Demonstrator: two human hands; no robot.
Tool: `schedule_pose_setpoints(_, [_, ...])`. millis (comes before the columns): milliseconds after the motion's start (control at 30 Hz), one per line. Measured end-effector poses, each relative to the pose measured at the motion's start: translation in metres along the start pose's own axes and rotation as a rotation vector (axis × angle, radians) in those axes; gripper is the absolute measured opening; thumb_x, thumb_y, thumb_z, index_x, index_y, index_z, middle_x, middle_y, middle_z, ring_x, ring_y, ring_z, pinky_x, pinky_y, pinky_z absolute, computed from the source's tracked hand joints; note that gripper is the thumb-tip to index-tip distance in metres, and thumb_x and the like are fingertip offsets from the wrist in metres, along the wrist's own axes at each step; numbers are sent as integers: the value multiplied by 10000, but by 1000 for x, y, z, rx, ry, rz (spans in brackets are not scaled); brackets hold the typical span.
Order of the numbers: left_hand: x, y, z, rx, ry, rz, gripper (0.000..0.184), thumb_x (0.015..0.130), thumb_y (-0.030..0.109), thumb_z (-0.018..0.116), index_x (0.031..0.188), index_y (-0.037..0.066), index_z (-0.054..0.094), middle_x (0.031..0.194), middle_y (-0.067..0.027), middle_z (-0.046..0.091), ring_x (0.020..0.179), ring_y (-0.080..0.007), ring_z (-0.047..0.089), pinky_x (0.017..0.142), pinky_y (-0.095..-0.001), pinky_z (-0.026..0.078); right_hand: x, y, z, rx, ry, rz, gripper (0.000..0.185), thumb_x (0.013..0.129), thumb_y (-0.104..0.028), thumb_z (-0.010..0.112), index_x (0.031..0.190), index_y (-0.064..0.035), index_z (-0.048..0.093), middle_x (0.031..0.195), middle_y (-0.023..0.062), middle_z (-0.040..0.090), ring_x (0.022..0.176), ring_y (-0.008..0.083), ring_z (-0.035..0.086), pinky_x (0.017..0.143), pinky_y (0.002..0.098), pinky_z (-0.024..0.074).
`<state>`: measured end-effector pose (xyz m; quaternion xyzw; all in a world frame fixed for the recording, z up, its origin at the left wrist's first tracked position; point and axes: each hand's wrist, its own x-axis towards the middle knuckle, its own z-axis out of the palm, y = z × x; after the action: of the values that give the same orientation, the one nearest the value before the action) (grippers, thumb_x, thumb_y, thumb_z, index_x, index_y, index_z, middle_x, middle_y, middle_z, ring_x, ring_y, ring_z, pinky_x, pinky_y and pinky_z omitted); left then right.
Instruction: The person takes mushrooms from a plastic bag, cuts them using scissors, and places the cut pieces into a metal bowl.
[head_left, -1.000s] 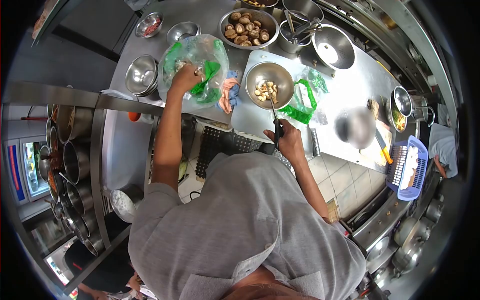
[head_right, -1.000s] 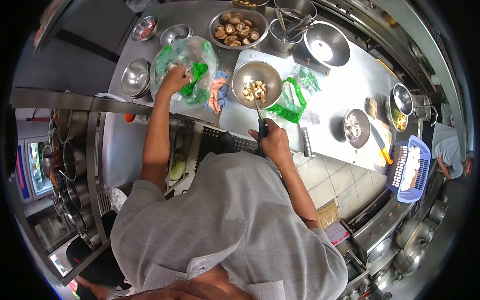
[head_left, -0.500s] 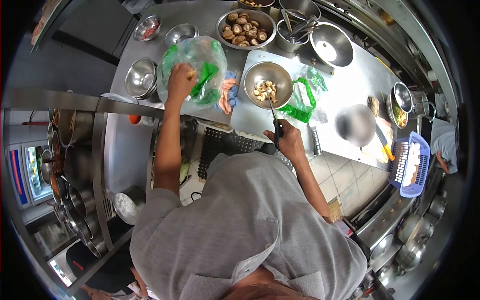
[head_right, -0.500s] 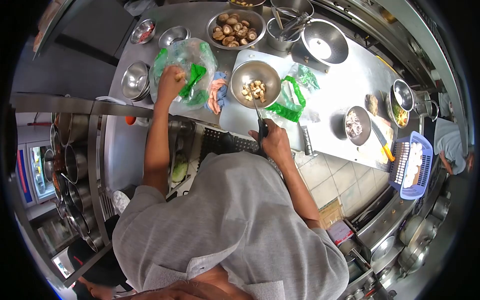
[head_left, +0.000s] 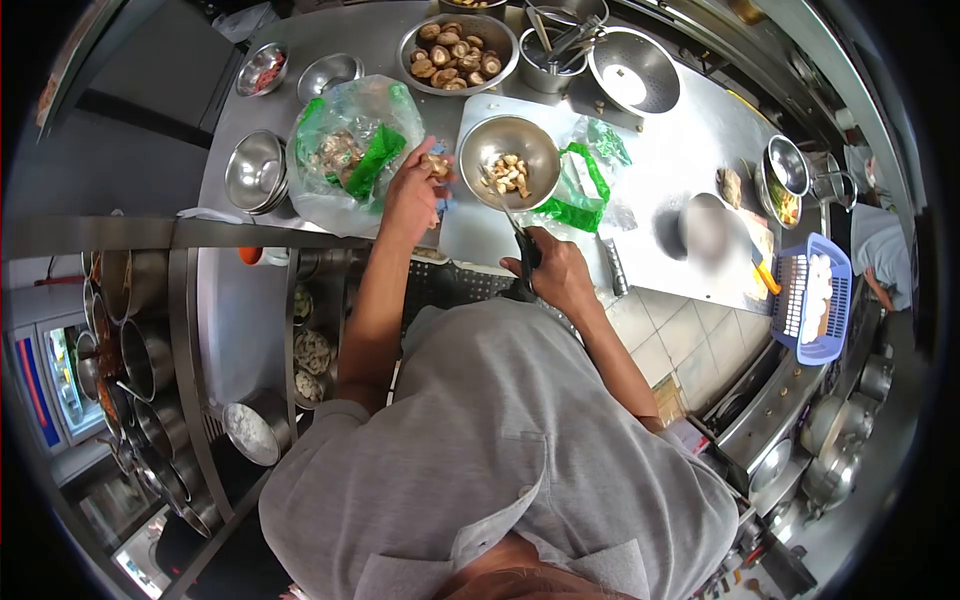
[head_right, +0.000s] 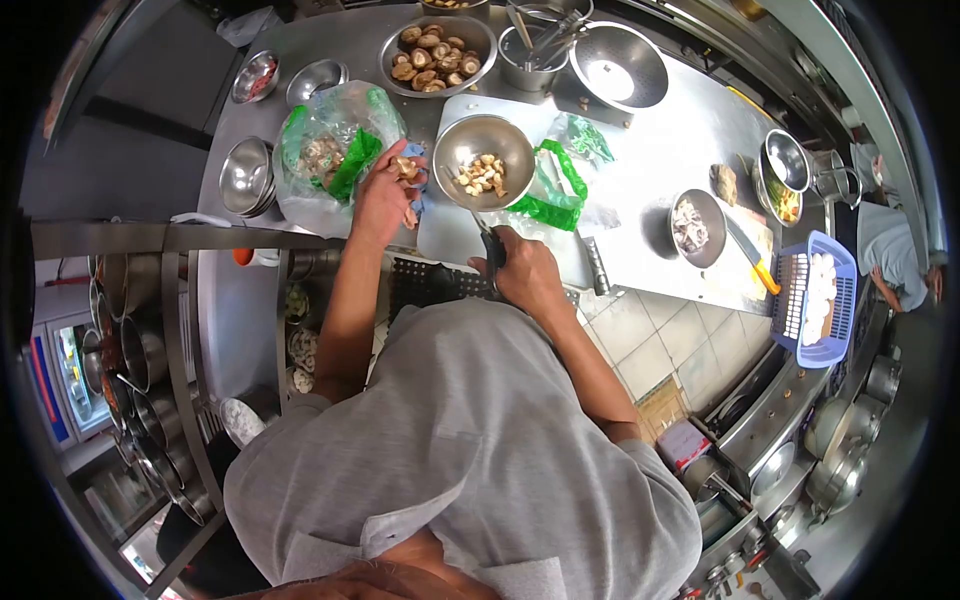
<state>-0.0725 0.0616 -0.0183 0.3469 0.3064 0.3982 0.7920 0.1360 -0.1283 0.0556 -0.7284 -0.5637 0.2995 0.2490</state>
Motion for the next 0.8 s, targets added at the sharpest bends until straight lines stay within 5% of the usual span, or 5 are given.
schedule_pose_setpoints(33, [0, -4, 9, 0, -7, -9, 544, 1026, 203, 552, 1534, 46, 438, 1341, -165, 638, 1101, -272, 666, 884, -389, 532, -1, 0, -1, 0, 5, 11, 544, 827, -396, 870, 1144, 8, 688, 760, 207, 707, 706, 404, 702, 660, 471, 526])
schedule_pose_setpoints(133, [-5, -8, 32, -84, -78, 29, 560, 1023, 206, 559, 1512, -29, 417, 1476, -308, 526, 1367, -448, 543, 1154, -514, 444, -4, 1, -1, -37, 4, 10, 538, 819, -397, 869, 1132, 3, 692, 797, 208, 727, 740, 408, 720, 682, 481, 545])
schedule_pose_setpoints(433, [-2, -28, 43, -132, -167, -11, 502, 1021, 131, 534, 1482, -41, 434, 1464, -307, 539, 1368, -450, 545, 1173, -513, 428, -7, 5, -2, -208, 37, -10, 518, 836, -388, 842, 1171, -27, 682, 838, 195, 751, 770, 401, 736, 696, 483, 571])
schedule_pose_setpoints(800, [-2, -35, 57, -7, -49, -89, 516, 1057, 50, 475, 1538, -70, 332, 1467, -274, 537, 1365, -393, 565, 1170, -494, 435, -1, 15, 5, -295, 41, -68, 414, 819, -302, 842, 1028, -1, 649, 720, 244, 700, 706, 421, 720, 656, 510, 566])
